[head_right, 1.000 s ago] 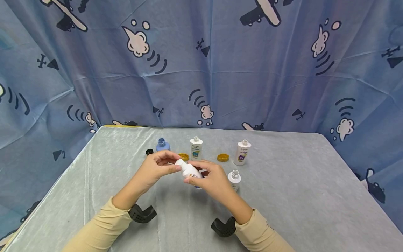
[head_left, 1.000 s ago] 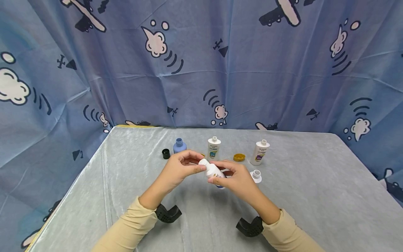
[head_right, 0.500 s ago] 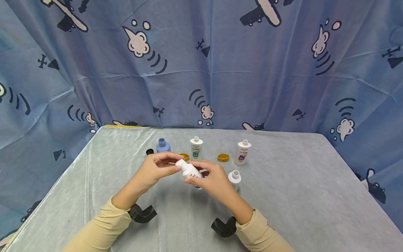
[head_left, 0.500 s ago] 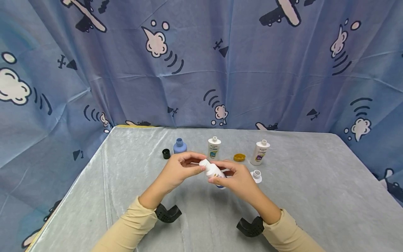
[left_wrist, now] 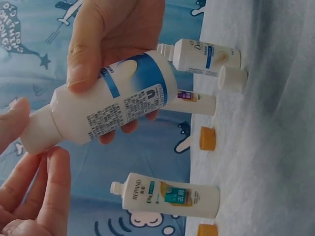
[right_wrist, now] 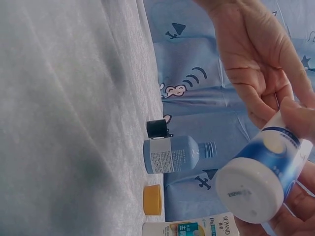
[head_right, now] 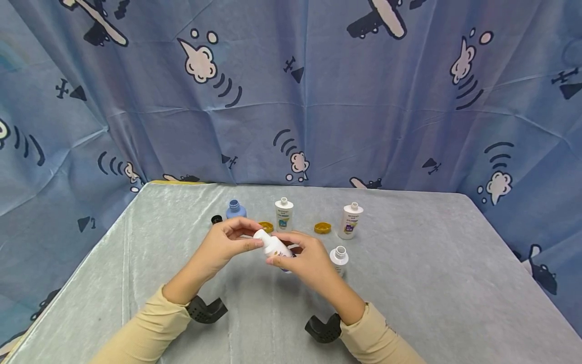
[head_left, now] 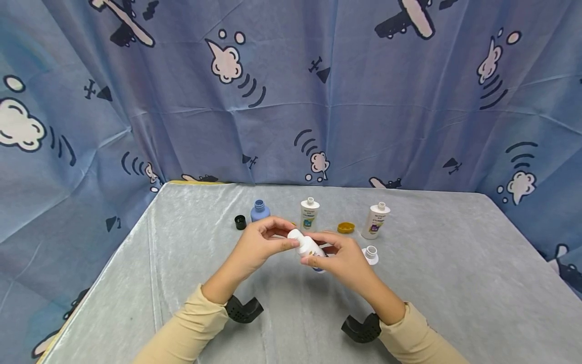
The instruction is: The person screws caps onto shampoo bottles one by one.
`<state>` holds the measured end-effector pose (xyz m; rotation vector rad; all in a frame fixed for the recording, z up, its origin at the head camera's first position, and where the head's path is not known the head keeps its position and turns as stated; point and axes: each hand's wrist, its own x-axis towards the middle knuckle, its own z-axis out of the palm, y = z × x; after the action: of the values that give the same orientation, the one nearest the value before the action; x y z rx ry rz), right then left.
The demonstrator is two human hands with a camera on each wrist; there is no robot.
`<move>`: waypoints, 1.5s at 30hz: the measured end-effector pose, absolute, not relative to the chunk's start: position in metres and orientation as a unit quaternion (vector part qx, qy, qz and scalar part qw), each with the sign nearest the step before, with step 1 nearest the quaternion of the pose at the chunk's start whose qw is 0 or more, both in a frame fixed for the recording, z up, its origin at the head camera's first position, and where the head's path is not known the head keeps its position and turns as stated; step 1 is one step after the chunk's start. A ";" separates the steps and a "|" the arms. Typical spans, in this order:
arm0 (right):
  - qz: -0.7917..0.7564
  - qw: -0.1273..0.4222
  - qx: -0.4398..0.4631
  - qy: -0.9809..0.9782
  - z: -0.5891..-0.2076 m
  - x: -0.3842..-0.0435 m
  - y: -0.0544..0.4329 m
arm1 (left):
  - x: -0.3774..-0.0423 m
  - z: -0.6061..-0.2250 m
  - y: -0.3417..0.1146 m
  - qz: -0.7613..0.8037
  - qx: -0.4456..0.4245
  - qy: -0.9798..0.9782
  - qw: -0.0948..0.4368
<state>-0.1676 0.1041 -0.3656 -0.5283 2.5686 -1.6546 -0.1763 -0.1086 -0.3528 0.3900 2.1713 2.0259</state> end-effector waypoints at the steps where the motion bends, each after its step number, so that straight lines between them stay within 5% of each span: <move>1: -0.533 0.020 -0.171 0.828 -0.366 -0.168 0.104 | -0.176 -0.353 -0.108 0.673 0.128 0.725 0.069; 22: -0.536 0.017 -0.202 0.819 -0.367 -0.169 0.105 | -0.172 -0.353 -0.112 0.688 0.203 0.692 0.081; 45: -0.538 -0.002 -0.167 0.826 -0.365 -0.166 0.102 | -0.175 -0.357 -0.106 0.696 0.150 0.700 0.049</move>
<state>-0.1661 0.1025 -0.3648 -0.5267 2.5992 -1.6911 -0.1746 -0.1064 -0.3573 0.4577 2.1336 2.1204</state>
